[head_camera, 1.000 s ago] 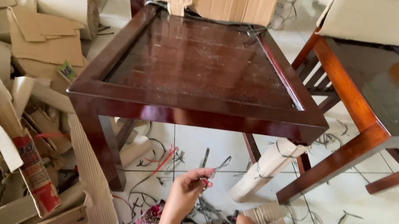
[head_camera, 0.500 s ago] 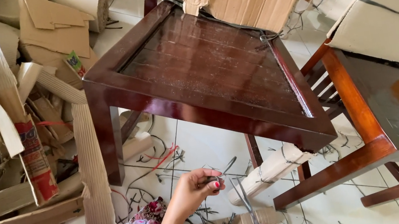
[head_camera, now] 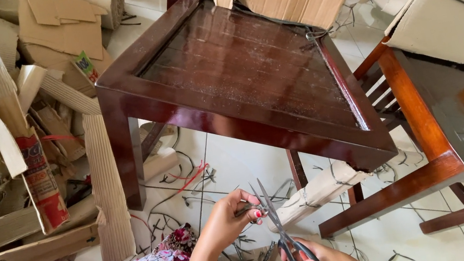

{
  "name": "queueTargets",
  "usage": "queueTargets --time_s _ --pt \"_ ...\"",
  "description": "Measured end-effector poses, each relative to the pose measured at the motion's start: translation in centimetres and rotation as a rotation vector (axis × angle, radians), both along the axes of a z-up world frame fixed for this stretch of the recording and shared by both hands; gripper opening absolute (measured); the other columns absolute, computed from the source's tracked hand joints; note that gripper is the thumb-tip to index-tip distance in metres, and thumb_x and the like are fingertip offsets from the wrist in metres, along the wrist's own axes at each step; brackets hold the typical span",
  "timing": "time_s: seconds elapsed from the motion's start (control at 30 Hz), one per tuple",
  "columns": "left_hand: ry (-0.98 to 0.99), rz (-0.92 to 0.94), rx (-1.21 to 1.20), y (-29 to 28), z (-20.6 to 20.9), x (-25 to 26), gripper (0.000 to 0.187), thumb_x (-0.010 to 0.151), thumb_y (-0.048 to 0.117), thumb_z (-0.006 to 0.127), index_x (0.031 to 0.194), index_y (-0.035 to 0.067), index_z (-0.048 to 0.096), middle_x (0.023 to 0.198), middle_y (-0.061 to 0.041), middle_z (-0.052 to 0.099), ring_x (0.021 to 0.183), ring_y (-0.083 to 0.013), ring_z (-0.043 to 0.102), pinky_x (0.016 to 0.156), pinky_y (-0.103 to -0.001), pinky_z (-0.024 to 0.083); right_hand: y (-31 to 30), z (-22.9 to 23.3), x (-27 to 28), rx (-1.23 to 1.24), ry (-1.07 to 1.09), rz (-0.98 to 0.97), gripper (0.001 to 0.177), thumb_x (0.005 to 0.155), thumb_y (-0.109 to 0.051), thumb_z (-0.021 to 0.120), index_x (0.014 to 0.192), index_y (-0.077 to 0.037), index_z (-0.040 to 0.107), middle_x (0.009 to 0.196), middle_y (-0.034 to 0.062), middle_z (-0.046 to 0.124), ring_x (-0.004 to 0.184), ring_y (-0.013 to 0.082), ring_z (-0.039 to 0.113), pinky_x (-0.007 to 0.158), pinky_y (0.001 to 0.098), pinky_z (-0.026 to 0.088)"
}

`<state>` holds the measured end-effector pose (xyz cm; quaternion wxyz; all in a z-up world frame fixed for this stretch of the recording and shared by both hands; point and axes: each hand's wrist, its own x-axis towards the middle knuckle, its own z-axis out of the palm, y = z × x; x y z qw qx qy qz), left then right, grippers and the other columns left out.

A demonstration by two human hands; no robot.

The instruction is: The person wraps the legs of wooden chairs using foam and strips of material, securing them by hand and cutting off excess strips with scissors.

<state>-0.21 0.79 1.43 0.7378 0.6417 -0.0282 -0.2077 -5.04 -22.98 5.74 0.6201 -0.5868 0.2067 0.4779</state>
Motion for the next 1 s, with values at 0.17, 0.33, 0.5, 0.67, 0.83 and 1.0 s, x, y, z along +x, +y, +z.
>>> queueTargets --time_s 0.17,0.33,0.5,0.67,0.83,1.0 --pt "-0.013 -0.007 0.012 0.1 -0.3 0.1 0.006 0.099 0.006 0.067 0.105 0.007 0.065 0.086 -0.007 0.078 0.083 -0.0111 0.071 0.076 -0.023 0.052 0.5 0.2 -0.7 0.015 0.008 -0.116 0.022 0.095 -0.015 0.053 0.107 0.002 0.062 0.070 0.0087 0.050 0.047 0.0069 0.038 0.042 0.0187 0.024" --pt "-0.024 -0.013 0.067 0.2 0.4 0.0 0.007 0.099 0.007 0.068 0.105 0.008 0.065 0.083 -0.005 0.078 0.076 -0.0091 0.066 0.069 -0.022 0.047 -1.1 -2.4 -0.2 0.077 0.045 -0.067 0.019 0.094 -0.012 0.054 0.106 0.002 0.058 0.067 0.0130 0.048 0.044 0.0104 0.036 0.043 0.0209 0.027" --pt "-0.003 0.009 0.058 0.2 0.5 0.0 0.005 0.099 0.005 0.065 0.104 0.008 0.066 0.084 -0.005 0.078 0.080 -0.0091 0.068 0.073 -0.022 0.047 -1.2 -2.6 -0.6 0.119 -0.010 -0.045 0.022 0.075 0.003 0.051 0.097 0.004 0.055 0.064 0.0138 0.049 0.045 0.0099 0.037 0.039 0.0219 0.021" --pt "-0.008 0.011 0.008 0.1 -0.3 0.1 0.006 0.099 0.003 0.064 0.104 0.007 0.065 0.085 -0.006 0.077 0.081 -0.0108 0.069 0.076 -0.023 0.049 -1.1 -3.2 -1.3 0.149 0.039 -0.172 0.008 0.090 -0.001 0.053 0.095 0.005 0.054 0.050 0.0082 0.035 0.056 0.0168 0.046 0.041 0.0242 0.025" --pt "-0.031 0.013 0.017 -0.1 -0.5 0.1 0.006 0.099 0.002 0.064 0.103 0.007 0.066 0.084 -0.005 0.077 0.080 -0.0095 0.070 0.073 -0.023 0.050 -1.0 -3.6 -1.3 0.088 0.044 -0.169 0.012 0.069 0.007 0.047 0.078 -0.001 0.047 0.045 0.0065 0.029 0.053 0.0172 0.041 0.046 0.0275 0.021" --pt "-0.058 0.002 0.034 0.0 -0.3 0.1 0.007 0.098 0.004 0.066 0.105 0.008 0.066 0.084 -0.005 0.079 0.077 -0.0083 0.067 0.068 -0.022 0.046 -0.9 -2.6 -0.9 0.011 0.100 0.036 0.019 0.101 -0.022 0.049 0.110 -0.006 0.054 0.068 0.0077 0.053 0.040 0.0085 0.038 0.037 0.0193 0.031"
